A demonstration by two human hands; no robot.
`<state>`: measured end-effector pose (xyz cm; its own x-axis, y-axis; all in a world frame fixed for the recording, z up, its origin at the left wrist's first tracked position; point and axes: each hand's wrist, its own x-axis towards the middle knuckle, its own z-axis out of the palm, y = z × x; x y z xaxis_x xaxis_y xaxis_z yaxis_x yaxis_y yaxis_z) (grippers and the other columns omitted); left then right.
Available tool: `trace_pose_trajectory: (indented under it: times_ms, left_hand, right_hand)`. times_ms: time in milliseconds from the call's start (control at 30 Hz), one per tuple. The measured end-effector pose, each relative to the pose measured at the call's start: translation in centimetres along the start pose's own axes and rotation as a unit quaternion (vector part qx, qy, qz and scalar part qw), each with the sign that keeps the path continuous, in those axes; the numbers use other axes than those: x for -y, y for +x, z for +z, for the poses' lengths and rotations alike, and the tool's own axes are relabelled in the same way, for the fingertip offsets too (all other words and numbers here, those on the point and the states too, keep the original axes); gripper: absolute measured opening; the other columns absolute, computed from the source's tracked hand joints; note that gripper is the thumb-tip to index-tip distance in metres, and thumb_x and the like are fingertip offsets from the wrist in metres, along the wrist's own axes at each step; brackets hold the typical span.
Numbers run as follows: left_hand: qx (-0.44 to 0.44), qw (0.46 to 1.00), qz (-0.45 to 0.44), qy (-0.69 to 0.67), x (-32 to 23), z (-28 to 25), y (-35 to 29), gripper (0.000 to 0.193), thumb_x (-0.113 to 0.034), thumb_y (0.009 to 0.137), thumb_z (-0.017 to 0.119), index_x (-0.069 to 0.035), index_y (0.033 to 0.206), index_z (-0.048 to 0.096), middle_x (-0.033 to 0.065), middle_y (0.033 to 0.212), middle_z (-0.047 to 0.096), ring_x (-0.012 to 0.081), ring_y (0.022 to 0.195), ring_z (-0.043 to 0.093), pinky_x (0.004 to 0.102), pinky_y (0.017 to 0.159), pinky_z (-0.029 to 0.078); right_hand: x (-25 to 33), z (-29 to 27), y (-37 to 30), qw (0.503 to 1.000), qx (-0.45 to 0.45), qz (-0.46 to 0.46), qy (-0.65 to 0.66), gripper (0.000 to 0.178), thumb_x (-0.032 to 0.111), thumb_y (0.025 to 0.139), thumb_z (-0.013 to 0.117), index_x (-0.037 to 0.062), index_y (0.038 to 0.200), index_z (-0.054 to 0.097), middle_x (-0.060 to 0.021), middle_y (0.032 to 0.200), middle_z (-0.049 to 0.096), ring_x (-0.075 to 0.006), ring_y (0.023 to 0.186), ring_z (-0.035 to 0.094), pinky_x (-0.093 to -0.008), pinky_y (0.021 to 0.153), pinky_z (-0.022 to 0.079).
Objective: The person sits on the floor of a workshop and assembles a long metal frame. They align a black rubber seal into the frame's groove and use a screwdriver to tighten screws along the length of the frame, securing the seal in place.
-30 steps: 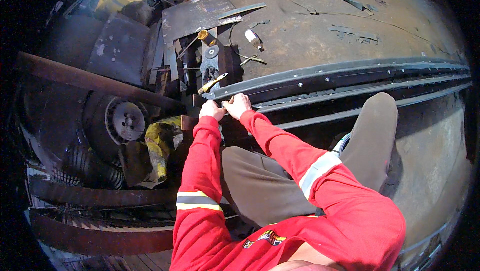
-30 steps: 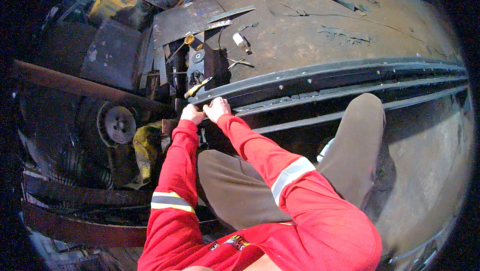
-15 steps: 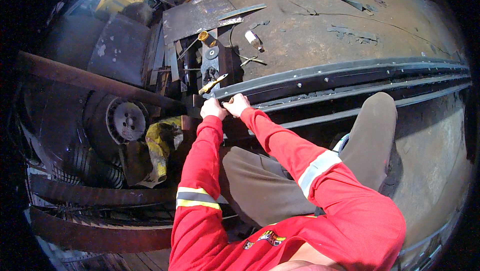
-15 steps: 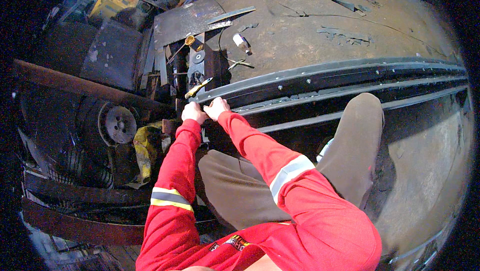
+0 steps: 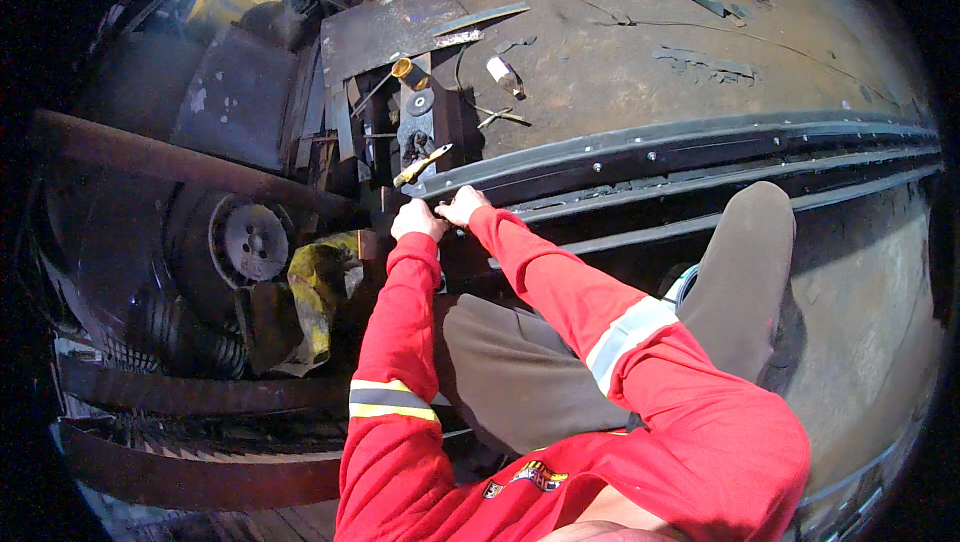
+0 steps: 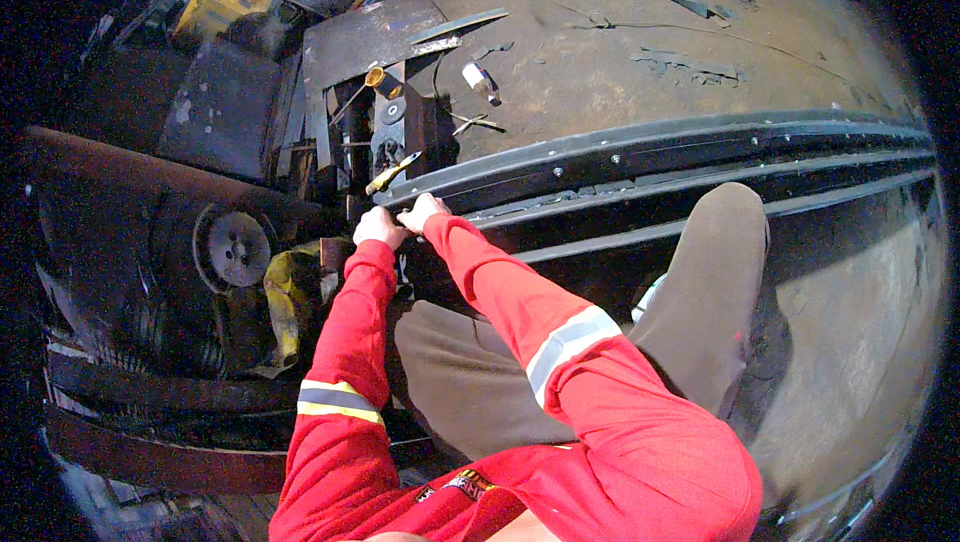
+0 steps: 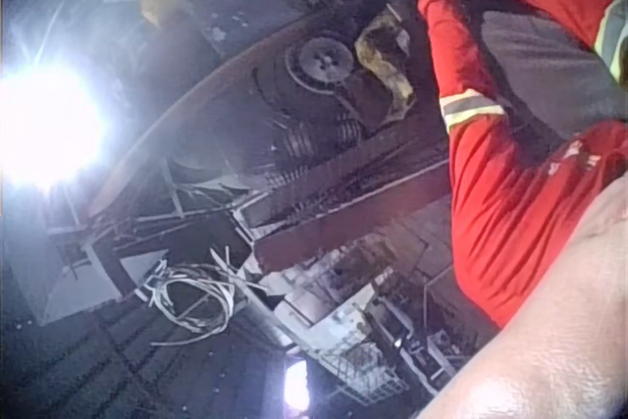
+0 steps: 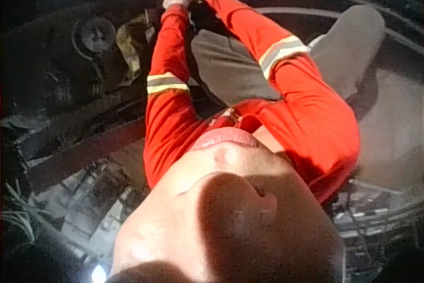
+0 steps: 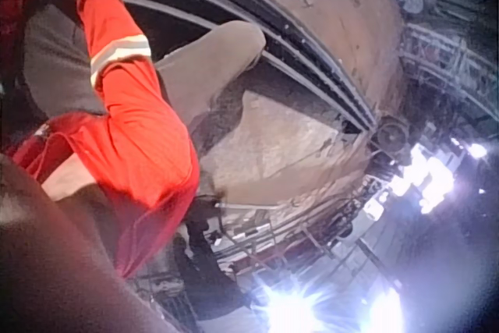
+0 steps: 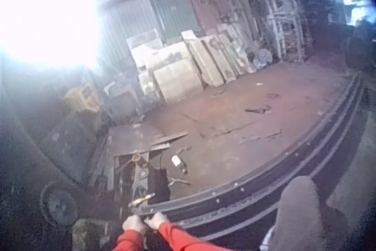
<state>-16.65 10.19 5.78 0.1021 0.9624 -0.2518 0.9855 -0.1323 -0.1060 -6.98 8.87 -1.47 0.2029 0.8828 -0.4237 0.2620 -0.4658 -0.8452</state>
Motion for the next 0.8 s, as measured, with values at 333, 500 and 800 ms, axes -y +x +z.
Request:
trace_pose_trajectory:
  times_ms: [333,500,800]
  left_hand:
    - [0.037,0.996,0.039,-0.077,2.3,2.7,2.1,0.043,-0.041,0.075,0.065,0.002,0.082,0.068,0.0229,0.086,0.066,0.0352,0.085,0.065,0.0407,0.074,0.051]
    - [0.030,0.986,0.116,-0.113,2.5,2.8,2.9,0.043,-0.041,0.072,0.067,0.002,0.073,0.068,0.0239,0.074,0.064,0.0342,0.074,0.066,0.0407,0.068,0.051]
    - [-0.052,0.996,0.071,-0.026,0.4,1.3,1.0,0.037,-0.037,0.066,0.074,-0.005,0.085,0.071,0.0167,0.087,0.068,0.0288,0.082,0.067,0.0382,0.077,0.052]
  right_hand:
    - [1.0,0.6,-0.4,0.998,-0.043,0.054,-0.006,0.055,0.039,0.065,0.076,0.0010,0.103,0.065,-0.0195,0.107,0.064,-0.0295,0.103,0.061,-0.0366,0.089,0.047]
    - [-0.4,1.3,1.5,0.997,-0.066,0.039,0.001,0.053,0.039,0.064,0.075,0.0008,0.099,0.066,-0.0180,0.099,0.066,-0.0282,0.095,0.063,-0.0361,0.085,0.049]
    - [-0.9,2.0,2.2,0.998,-0.053,0.019,0.001,0.048,0.041,0.069,0.071,0.0023,0.097,0.067,-0.0151,0.099,0.067,-0.0272,0.094,0.064,-0.0363,0.084,0.049]
